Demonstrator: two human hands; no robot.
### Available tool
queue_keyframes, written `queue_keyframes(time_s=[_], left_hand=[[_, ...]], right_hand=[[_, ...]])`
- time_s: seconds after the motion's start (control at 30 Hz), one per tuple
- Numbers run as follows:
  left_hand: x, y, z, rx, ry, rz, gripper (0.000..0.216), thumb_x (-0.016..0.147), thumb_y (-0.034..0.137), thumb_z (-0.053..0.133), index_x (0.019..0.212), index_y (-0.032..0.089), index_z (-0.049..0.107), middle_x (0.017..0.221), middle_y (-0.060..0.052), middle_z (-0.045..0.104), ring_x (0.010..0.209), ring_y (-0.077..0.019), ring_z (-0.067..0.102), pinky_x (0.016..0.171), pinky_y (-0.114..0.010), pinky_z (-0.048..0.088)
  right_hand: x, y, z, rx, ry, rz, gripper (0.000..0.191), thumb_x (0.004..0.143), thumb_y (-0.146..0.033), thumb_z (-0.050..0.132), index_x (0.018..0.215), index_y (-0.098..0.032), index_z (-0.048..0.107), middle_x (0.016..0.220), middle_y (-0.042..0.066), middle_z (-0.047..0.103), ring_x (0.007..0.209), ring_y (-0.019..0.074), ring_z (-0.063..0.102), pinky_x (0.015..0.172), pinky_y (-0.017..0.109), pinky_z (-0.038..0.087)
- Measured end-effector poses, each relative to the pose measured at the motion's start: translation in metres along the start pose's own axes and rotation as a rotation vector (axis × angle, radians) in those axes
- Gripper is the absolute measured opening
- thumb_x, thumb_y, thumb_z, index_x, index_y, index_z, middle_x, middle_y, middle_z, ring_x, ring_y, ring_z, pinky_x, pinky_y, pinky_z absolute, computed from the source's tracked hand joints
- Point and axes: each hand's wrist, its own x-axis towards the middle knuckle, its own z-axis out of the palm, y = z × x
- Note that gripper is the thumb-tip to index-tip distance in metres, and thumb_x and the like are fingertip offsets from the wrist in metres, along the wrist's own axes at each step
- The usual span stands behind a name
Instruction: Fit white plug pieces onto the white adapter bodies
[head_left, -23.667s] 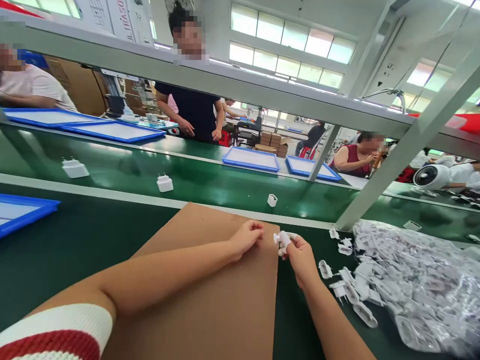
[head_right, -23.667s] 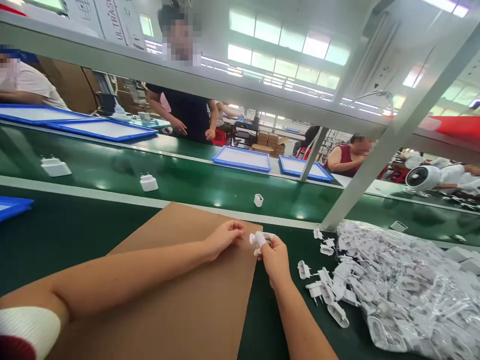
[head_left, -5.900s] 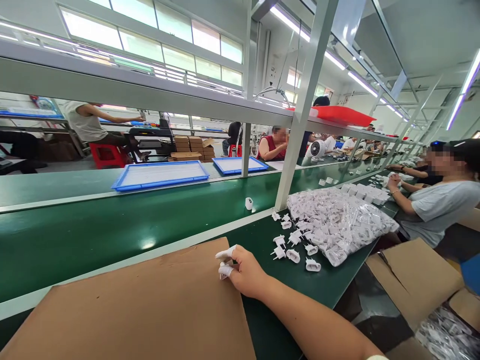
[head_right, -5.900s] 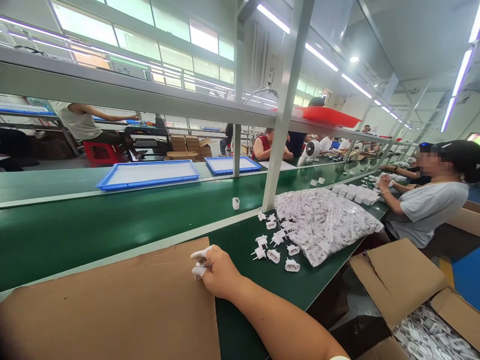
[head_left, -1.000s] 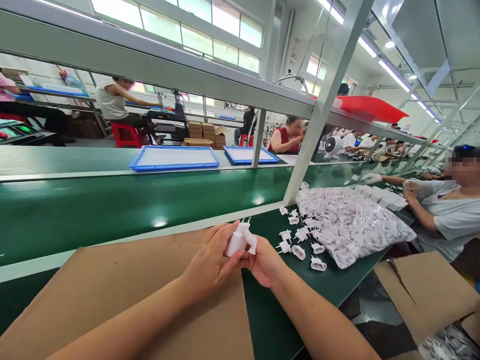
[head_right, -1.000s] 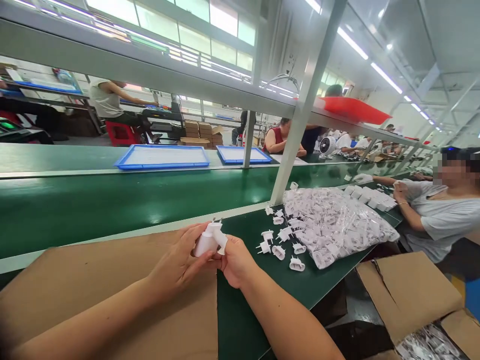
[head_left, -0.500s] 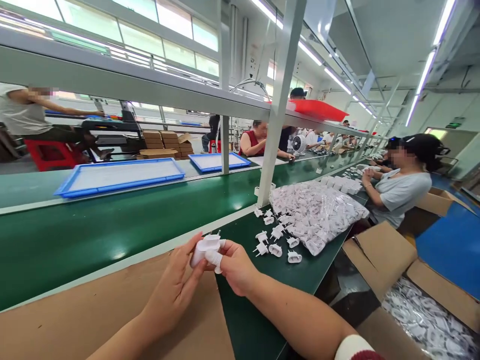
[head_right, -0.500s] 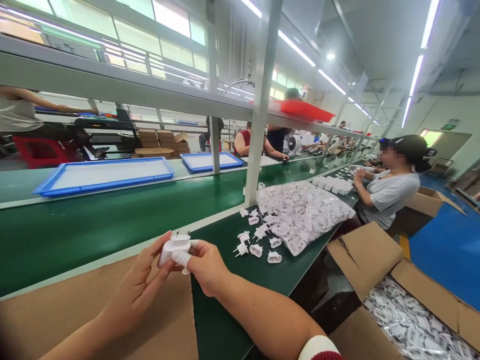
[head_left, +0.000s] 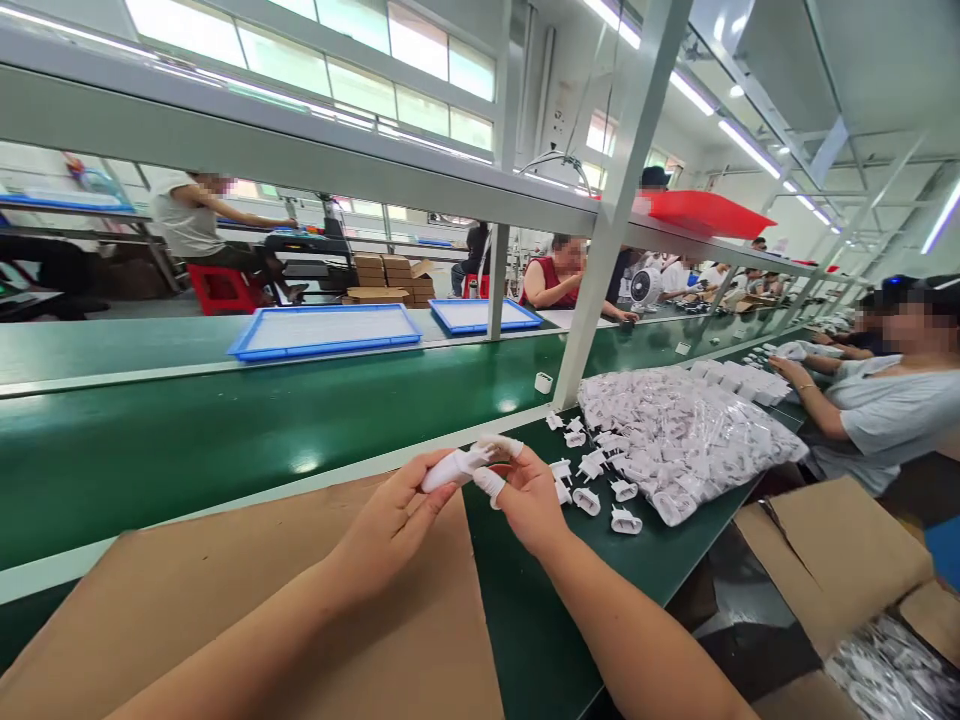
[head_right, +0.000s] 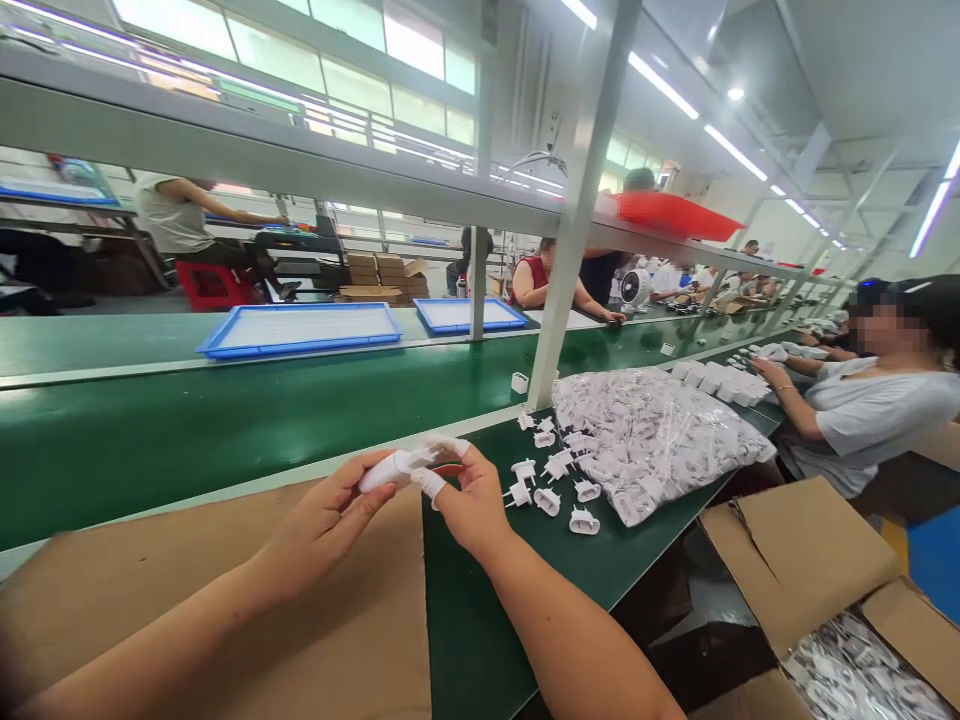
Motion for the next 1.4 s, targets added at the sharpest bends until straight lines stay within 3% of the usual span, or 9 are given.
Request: queue_keyframes(time_s=[0.1,0.27,0.57,0.7,0.8,1.03,1.23,1.3,1.4], left_hand=[[-0.003,0.003,-0.003,0.060,-0.095,0.038,0.037,0.102,0.046,0.041,0.130,0.025,0.052,0.122,-0.007,0.065,0.104,-0.0230,0.062,0.089,-0.036,0.051],[-0.006,0.003,-0.009,0.158,-0.202,0.089,0.034,0.104,0.041,0.033,0.128,0.024,0.048,0.115,-0.007,0.062,0.095,-0.0219,0.060,0.084,-0.036,0.050],[-0.003,0.005,-0.020,0.155,-0.316,0.141,0.032,0.104,0.040,0.031,0.122,0.022,0.051,0.109,-0.008,0.060,0.086,-0.0186,0.055,0.081,-0.032,0.050],[-0.004,-0.005,-0.012,0.121,-0.238,0.047,0.047,0.103,0.047,0.033,0.145,0.027,0.040,0.116,-0.008,0.062,0.097,-0.0216,0.059,0.087,-0.034,0.052],[-0.003,-0.015,-0.005,0.101,-0.232,-0.012,0.055,0.104,0.049,0.031,0.156,0.032,0.028,0.108,-0.005,0.063,0.092,-0.0197,0.062,0.088,-0.035,0.053],[0.001,-0.021,-0.001,0.057,-0.267,-0.078,0.049,0.101,0.053,0.035,0.142,0.030,0.047,0.138,-0.007,0.060,0.121,-0.0257,0.059,0.104,-0.039,0.050],[0.006,-0.037,-0.002,0.109,-0.245,-0.108,0.050,0.097,0.056,0.040,0.137,0.030,0.053,0.136,-0.008,0.063,0.120,-0.0291,0.060,0.101,-0.042,0.051],[0.005,-0.043,0.001,0.049,-0.256,-0.127,0.049,0.095,0.058,0.045,0.134,0.030,0.054,0.131,-0.007,0.066,0.114,-0.0277,0.064,0.097,-0.040,0.053],[0.004,-0.046,0.009,-0.055,-0.232,-0.149,0.050,0.090,0.062,0.053,0.127,0.028,0.057,0.130,-0.008,0.067,0.111,-0.0274,0.066,0.095,-0.039,0.054]], right_hand=[[0.001,0.001,-0.002,-0.014,0.009,-0.037,0.026,0.066,-0.028,0.083,0.090,-0.022,0.074,0.089,0.003,0.073,0.081,0.0182,0.065,0.055,0.023,0.048],[0.001,0.004,-0.005,-0.077,-0.018,-0.101,0.023,0.066,-0.021,0.083,0.088,-0.023,0.076,0.086,0.001,0.075,0.081,0.0176,0.067,0.082,0.033,0.055],[-0.004,0.005,-0.002,-0.129,-0.073,-0.051,0.021,0.066,-0.024,0.081,0.086,-0.022,0.076,0.082,0.001,0.073,0.077,0.0181,0.066,0.074,0.031,0.056],[0.000,0.008,0.001,-0.087,-0.041,0.062,0.029,0.063,-0.031,0.082,0.088,-0.020,0.075,0.084,0.003,0.074,0.073,0.0182,0.066,0.062,0.029,0.054],[0.004,0.014,0.002,-0.082,0.004,0.078,0.030,0.061,-0.034,0.083,0.086,-0.020,0.073,0.081,0.002,0.074,0.072,0.0183,0.067,0.065,0.030,0.056],[0.010,0.027,-0.003,-0.164,0.022,0.059,0.034,0.060,-0.033,0.083,0.088,-0.019,0.072,0.082,0.004,0.075,0.074,0.0195,0.069,0.074,0.034,0.057],[0.012,0.039,-0.003,-0.330,-0.005,0.033,0.030,0.066,-0.035,0.080,0.090,-0.021,0.072,0.083,0.002,0.075,0.074,0.0191,0.070,0.072,0.031,0.057],[0.011,0.040,-0.004,-0.416,-0.017,0.017,0.032,0.069,-0.031,0.077,0.098,-0.021,0.070,0.085,0.001,0.075,0.075,0.0180,0.070,0.072,0.030,0.056],[0.012,0.030,-0.008,-0.555,-0.052,0.025,0.056,0.073,-0.031,0.076,0.125,-0.022,0.060,0.093,0.002,0.075,0.079,0.0181,0.070,0.076,0.031,0.057]])
